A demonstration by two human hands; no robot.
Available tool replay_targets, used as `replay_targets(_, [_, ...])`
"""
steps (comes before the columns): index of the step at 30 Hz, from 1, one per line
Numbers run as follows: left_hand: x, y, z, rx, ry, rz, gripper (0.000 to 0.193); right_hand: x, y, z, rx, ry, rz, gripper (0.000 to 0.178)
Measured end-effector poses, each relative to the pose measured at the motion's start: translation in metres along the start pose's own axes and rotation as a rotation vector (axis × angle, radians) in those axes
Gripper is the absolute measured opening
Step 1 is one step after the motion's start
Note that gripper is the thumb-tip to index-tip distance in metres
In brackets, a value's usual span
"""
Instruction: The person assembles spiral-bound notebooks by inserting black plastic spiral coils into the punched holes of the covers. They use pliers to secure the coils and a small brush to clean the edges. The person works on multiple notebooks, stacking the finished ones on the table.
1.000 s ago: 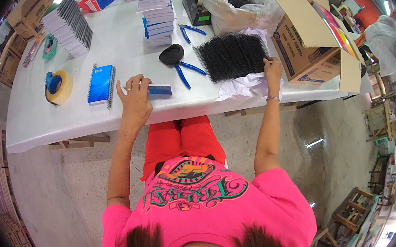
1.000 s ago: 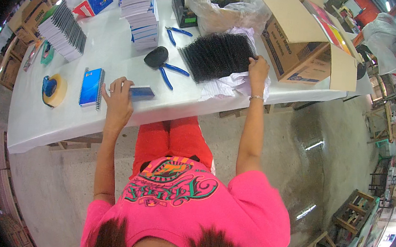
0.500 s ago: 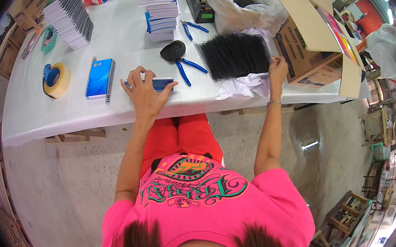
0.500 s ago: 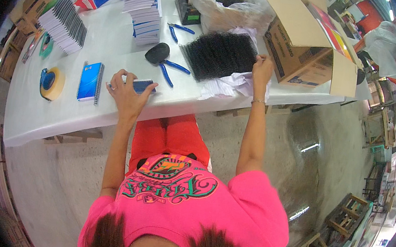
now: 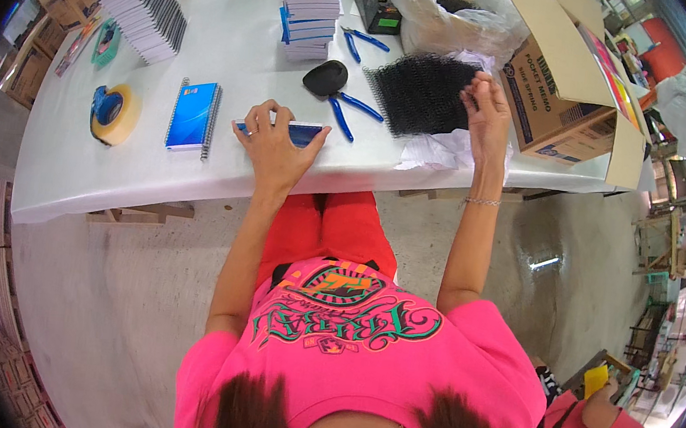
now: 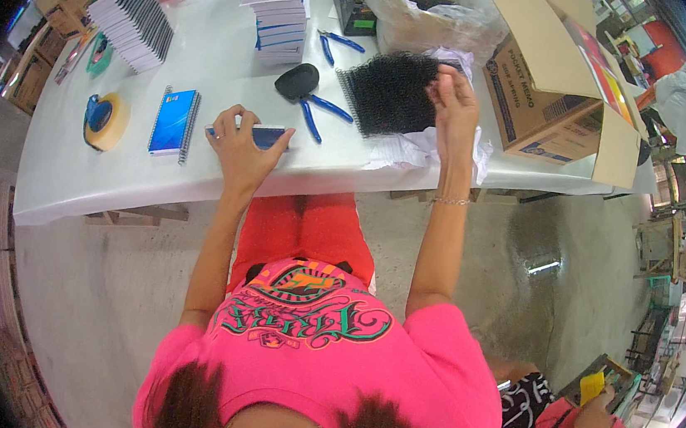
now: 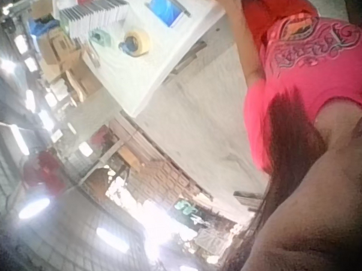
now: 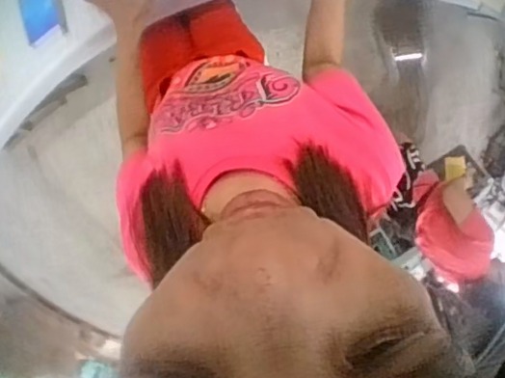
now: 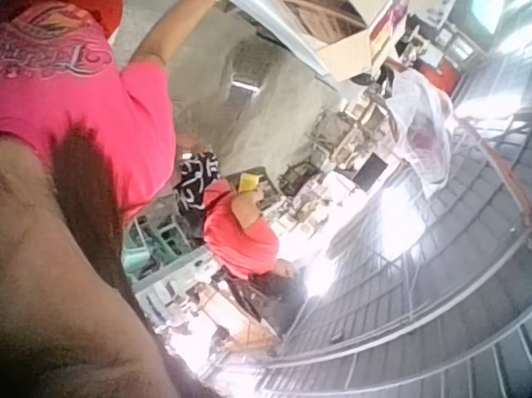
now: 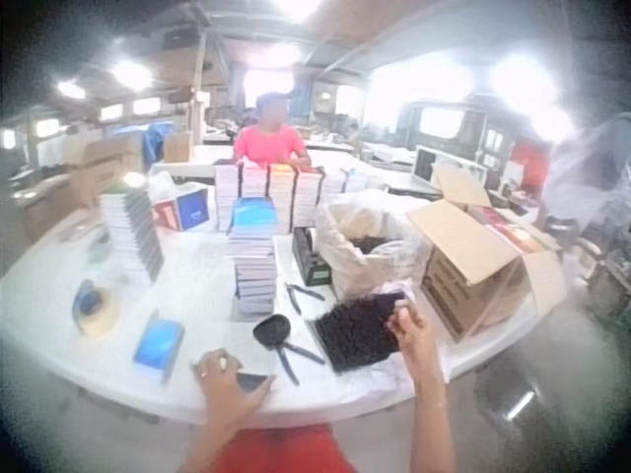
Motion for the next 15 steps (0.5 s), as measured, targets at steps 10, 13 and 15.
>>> replay_targets(10, [-0.001, 0.002, 0.002, -0.087, -0.046, -0.062, 0.047, 0.062, 0.141, -0.081, -0.611, -0.087, -0.751, 0.021])
replay_targets(13, [-0.003, 0.003, 0.002, -0.096, -0.042, -0.079, 0.046, 0.067, 0.151, -0.087, -0.642, -0.142, -0.825, 0.021])
replay_targets(15, [-0.005, 0.004, 0.002, -0.099, -0.031, -0.083, 0.045, 0.069, 0.156, -0.089, -0.664, -0.146, -0.814, 0.022])
Point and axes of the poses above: each hand's wrist, its own z-axis towards the middle knuckle, its own y-axis out of the palm, x = y × z, the point moved 8 cm from there along z, towards the middle knuckle, and after that the axes turned 7 degrees about -z, right-handed, at the moved point
